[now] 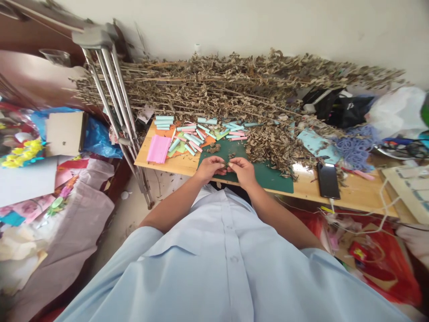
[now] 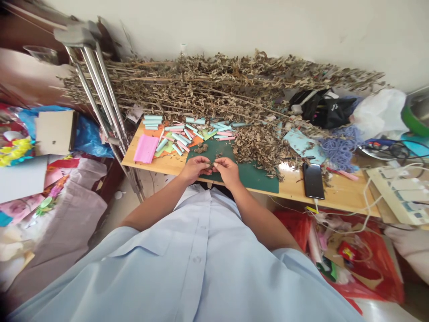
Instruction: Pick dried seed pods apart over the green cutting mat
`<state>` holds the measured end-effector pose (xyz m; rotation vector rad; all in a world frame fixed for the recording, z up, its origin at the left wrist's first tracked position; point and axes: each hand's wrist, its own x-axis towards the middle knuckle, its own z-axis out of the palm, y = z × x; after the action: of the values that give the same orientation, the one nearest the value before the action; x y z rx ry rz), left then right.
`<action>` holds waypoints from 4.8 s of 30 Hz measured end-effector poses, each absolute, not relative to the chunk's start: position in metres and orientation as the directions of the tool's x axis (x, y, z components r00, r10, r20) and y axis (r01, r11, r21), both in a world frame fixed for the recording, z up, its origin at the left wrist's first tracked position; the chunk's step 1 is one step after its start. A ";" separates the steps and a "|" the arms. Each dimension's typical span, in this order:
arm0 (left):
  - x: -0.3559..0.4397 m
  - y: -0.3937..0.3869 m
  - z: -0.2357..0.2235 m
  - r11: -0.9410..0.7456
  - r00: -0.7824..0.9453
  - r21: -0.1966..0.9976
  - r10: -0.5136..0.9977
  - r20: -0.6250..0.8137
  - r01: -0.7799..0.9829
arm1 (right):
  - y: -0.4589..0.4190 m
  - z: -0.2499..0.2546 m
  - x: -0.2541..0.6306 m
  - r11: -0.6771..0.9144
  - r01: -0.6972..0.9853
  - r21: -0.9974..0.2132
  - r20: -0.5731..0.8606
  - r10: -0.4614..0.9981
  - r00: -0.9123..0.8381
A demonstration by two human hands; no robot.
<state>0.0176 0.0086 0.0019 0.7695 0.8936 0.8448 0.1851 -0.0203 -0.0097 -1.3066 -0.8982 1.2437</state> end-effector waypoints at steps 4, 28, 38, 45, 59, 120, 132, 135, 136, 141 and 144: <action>0.017 0.008 -0.002 0.452 0.372 0.839 0.866 -0.333 -0.302 | -0.020 -0.010 0.189 -0.244 -0.301 -0.922 -0.280 0.957 0.080; 0.018 0.005 -0.006 0.406 0.382 0.861 0.881 -0.279 -0.307 | -0.032 -0.005 0.182 -0.148 0.113 -0.982 -0.133 0.982 0.132; 0.016 0.006 -0.009 0.422 0.365 0.834 0.884 -0.292 -0.356 | -0.028 -0.008 0.190 -0.250 -0.226 -0.942 -0.288 0.945 0.154; 0.016 0.007 -0.010 0.419 0.364 0.837 0.885 -0.290 -0.352 | -0.027 -0.008 0.198 -0.301 -0.363 -0.882 -0.358 0.928 0.101; 0.014 0.006 -0.001 0.429 0.369 0.812 0.884 -0.287 -0.396 | -0.026 -0.012 0.205 -0.286 -0.457 -0.842 -0.347 0.936 0.054; -0.008 0.013 -0.004 0.350 0.258 0.856 0.929 -0.266 -0.381 | -0.028 -0.004 0.209 -0.356 -0.363 -0.861 -0.429 0.892 0.143; -0.008 0.013 -0.001 0.355 0.248 0.857 0.929 -0.276 -0.374 | -0.037 0.008 0.214 -0.417 -0.454 -0.787 -0.444 0.895 -0.052; -0.008 0.013 -0.001 0.351 0.247 0.860 0.930 -0.273 -0.371 | -0.038 0.008 0.214 -0.428 -0.448 -0.785 -0.456 0.889 -0.051; -0.008 0.013 -0.001 0.349 0.246 0.860 0.930 -0.272 -0.372 | -0.038 0.008 0.214 -0.434 -0.445 -0.783 -0.462 0.885 -0.049; -0.008 0.013 0.000 0.349 0.239 0.855 0.932 -0.273 -0.384 | -0.039 0.010 0.214 -0.433 -0.452 -0.780 -0.470 0.882 -0.033; -0.008 0.012 0.001 0.351 0.236 0.856 0.931 -0.278 -0.379 | -0.039 0.009 0.213 -0.418 -0.456 -0.786 -0.458 0.888 -0.024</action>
<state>-0.0080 0.0121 0.0009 0.7429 0.9138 1.0215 0.2125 -0.0390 0.0087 -1.1992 -0.5298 1.6527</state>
